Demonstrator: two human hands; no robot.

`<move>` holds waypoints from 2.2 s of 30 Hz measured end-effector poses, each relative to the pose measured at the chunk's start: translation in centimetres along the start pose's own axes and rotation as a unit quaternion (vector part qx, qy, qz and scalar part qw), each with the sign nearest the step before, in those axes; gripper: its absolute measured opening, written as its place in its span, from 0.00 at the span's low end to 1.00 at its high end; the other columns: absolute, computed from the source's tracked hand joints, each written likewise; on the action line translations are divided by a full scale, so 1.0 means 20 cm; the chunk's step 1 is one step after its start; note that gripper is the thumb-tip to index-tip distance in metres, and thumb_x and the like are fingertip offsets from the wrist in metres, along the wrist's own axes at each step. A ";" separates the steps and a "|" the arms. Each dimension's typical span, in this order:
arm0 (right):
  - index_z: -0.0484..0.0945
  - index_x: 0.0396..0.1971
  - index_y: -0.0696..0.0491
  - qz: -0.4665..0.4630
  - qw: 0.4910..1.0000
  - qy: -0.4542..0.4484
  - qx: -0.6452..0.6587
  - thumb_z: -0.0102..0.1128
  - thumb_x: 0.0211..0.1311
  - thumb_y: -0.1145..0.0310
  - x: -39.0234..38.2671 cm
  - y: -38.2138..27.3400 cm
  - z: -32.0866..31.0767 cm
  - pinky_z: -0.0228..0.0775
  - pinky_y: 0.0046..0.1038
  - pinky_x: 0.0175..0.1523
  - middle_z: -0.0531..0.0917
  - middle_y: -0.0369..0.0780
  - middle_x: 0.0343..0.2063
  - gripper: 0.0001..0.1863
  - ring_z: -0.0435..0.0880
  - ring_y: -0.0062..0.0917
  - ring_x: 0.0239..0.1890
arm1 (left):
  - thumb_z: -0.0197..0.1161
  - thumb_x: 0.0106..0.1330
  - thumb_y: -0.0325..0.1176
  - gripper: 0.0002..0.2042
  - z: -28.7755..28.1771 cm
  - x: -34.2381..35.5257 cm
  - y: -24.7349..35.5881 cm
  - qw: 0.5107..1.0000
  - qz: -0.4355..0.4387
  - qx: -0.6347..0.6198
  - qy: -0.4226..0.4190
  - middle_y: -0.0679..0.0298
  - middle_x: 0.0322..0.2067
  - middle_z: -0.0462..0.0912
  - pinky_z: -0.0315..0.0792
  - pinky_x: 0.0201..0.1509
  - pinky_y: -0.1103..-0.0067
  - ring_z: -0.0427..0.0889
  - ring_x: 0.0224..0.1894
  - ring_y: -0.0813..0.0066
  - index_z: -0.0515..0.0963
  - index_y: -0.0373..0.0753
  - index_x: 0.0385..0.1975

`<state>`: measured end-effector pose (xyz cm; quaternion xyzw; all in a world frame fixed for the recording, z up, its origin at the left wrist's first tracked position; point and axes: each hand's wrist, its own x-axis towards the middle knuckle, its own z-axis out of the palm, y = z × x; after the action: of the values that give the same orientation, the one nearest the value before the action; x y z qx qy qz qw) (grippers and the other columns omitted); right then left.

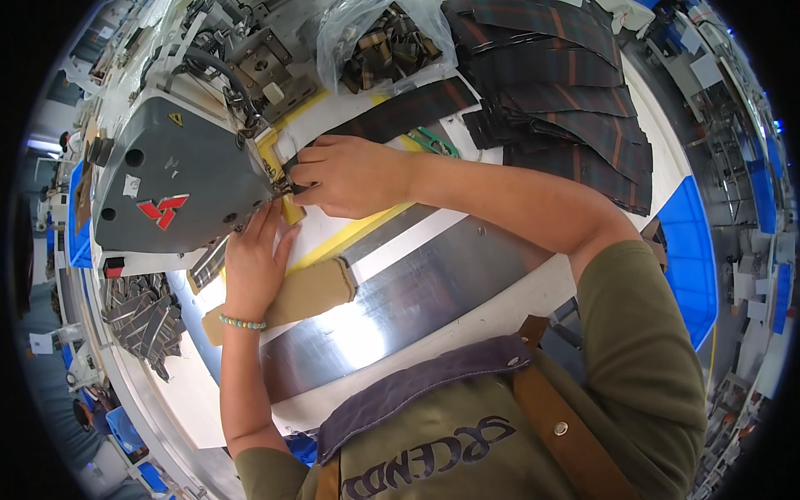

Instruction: Operating an industrial sewing machine to assemble and process leather straps and small components.

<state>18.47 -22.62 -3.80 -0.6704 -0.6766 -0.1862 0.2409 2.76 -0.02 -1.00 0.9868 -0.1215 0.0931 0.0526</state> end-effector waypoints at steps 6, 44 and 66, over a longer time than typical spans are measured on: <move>0.87 0.53 0.48 0.070 0.997 -0.022 0.002 0.71 0.61 0.61 -0.01 -0.10 0.01 0.73 0.39 0.58 0.81 0.35 0.47 0.20 0.80 0.31 0.53 | 0.74 0.69 0.40 0.23 0.00 -0.05 0.02 0.993 0.073 0.018 0.089 0.54 0.54 0.89 0.80 0.60 0.64 0.88 0.53 0.56 0.84 0.29 0.57; 0.90 0.48 0.52 0.090 0.995 -0.039 -0.036 0.70 0.59 0.69 0.01 -0.05 -0.04 0.77 0.38 0.59 0.84 0.36 0.50 0.16 0.84 0.31 0.55 | 0.75 0.65 0.33 0.28 0.00 -0.10 0.02 0.997 0.005 -0.063 0.046 0.54 0.66 0.83 0.76 0.69 0.62 0.81 0.64 0.52 0.80 0.30 0.65; 0.88 0.47 0.53 0.083 0.994 -0.052 -0.049 0.70 0.53 0.74 0.03 -0.08 -0.07 0.79 0.37 0.61 0.83 0.37 0.49 0.18 0.86 0.33 0.55 | 0.75 0.66 0.33 0.27 -0.03 -0.11 0.04 0.996 0.005 -0.078 0.033 0.53 0.63 0.84 0.75 0.70 0.61 0.82 0.62 0.50 0.80 0.31 0.64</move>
<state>16.91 -23.01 -2.15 -0.7439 -0.6203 -0.1638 0.1871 0.45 -0.15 -0.71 0.9754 -0.1316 0.1165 0.1327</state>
